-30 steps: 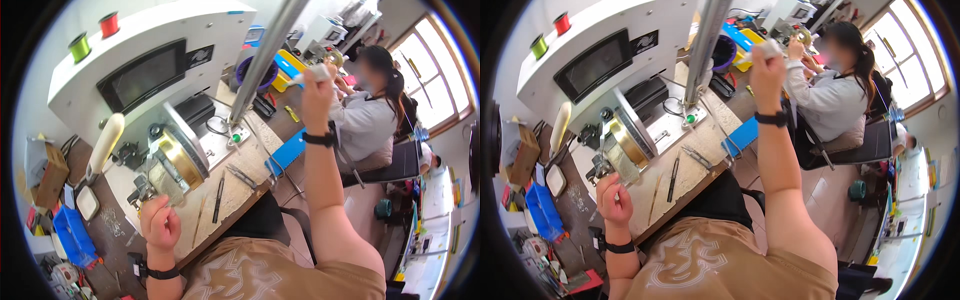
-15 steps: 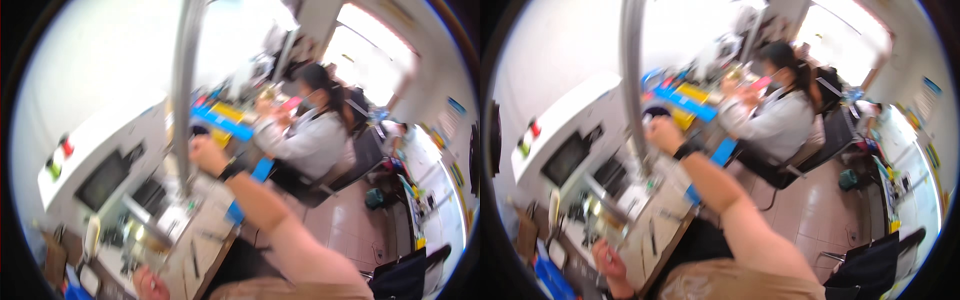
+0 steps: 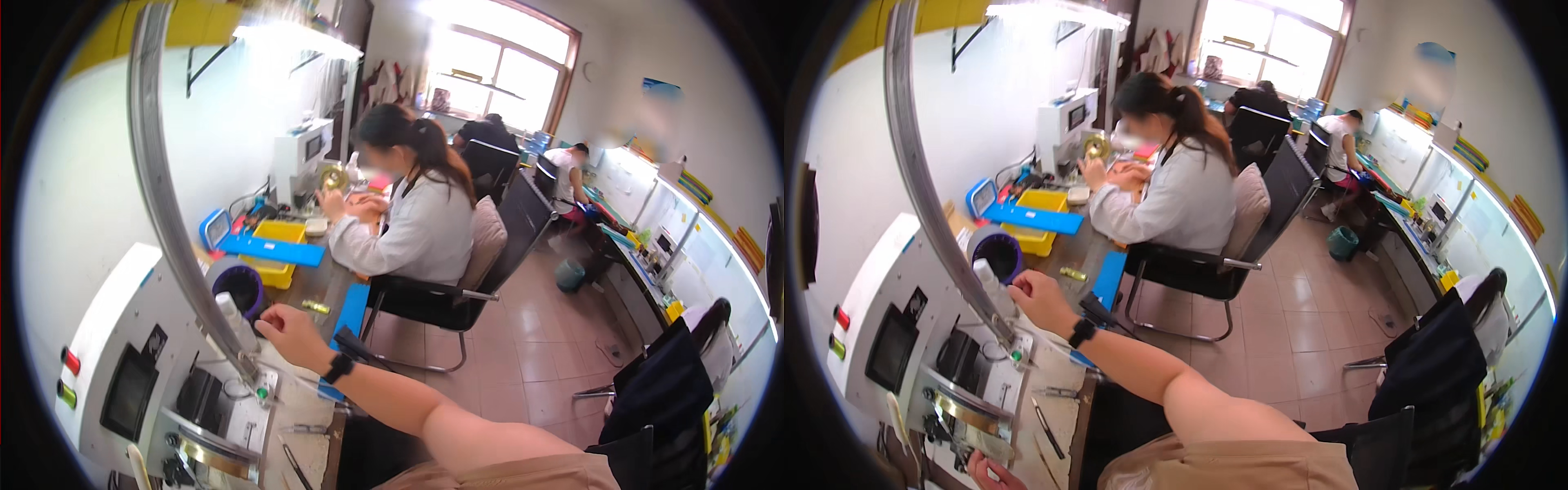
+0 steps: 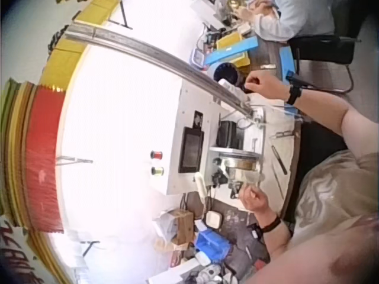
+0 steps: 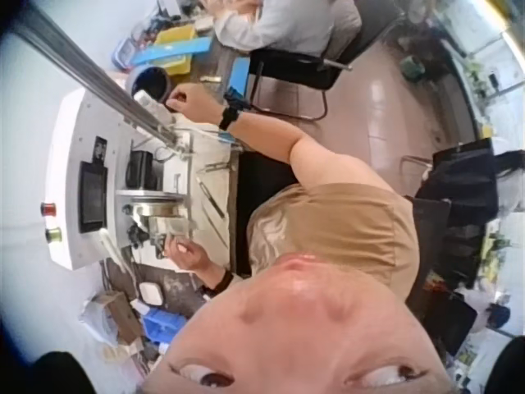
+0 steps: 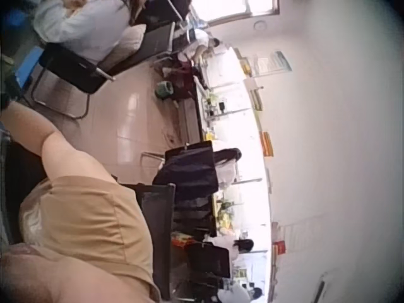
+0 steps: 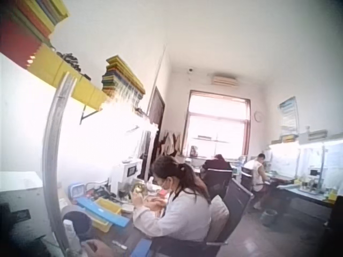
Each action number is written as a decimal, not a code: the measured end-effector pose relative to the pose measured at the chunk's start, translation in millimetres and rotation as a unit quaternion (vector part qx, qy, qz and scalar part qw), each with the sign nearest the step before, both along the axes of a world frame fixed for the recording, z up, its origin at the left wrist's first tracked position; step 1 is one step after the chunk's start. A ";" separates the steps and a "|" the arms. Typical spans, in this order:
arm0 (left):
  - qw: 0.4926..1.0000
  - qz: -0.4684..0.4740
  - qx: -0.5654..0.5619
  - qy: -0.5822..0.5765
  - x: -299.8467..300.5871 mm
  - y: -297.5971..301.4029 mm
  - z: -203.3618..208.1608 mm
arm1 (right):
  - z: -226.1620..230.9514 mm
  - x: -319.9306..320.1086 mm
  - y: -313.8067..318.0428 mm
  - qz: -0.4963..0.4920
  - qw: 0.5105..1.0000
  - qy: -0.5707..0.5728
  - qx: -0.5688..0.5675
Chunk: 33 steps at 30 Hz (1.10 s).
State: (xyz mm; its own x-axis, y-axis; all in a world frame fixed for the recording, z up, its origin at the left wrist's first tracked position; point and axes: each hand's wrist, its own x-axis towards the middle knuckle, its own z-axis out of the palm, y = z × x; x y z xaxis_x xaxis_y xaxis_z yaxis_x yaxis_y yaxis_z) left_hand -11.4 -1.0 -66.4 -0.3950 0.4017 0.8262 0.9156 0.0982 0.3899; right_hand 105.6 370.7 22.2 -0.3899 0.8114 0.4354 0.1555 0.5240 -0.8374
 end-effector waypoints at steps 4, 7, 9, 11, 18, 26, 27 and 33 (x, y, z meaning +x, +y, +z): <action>0.999 -0.035 -0.025 0.014 -2.6 1.7 2.7 | -20.4 44.4 -46.3 0.101 0.992 -0.062 0.030; 0.999 -0.041 -0.017 0.020 5.6 19.3 25.5 | -14.0 65.8 -71.6 0.155 0.967 -0.183 0.088; 0.998 -0.068 0.010 0.001 8.0 26.4 30.8 | -13.8 64.4 -87.0 0.250 0.940 -0.217 0.089; 0.999 -0.052 0.002 -0.015 6.3 26.2 28.1 | -25.5 53.5 -103.8 0.364 0.874 -0.222 0.231; 0.999 -0.043 -0.016 -0.014 4.7 2.5 22.3 | -31.2 30.6 -163.2 0.432 0.667 -0.409 0.449; 0.999 -0.016 -0.029 -0.023 6.3 -7.6 23.0 | -27.3 27.7 -165.1 0.467 0.770 -0.240 0.361; 0.999 -0.030 -0.021 -0.008 6.1 -2.4 24.6 | -20.0 31.3 -163.5 0.467 0.818 -0.182 0.282; 0.996 -0.079 0.021 0.021 1.0 14.7 24.8 | 27.1 64.6 -176.5 0.343 0.936 0.033 0.078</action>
State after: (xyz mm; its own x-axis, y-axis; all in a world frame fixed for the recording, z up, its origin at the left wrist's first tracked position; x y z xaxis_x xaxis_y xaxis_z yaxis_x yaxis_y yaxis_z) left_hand -10.4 13.7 -41.6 -0.2948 0.4215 0.8576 0.9337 -0.0641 0.3524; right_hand 170.2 194.2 49.4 -0.7636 0.3045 0.5694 -0.3113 0.5991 -0.7377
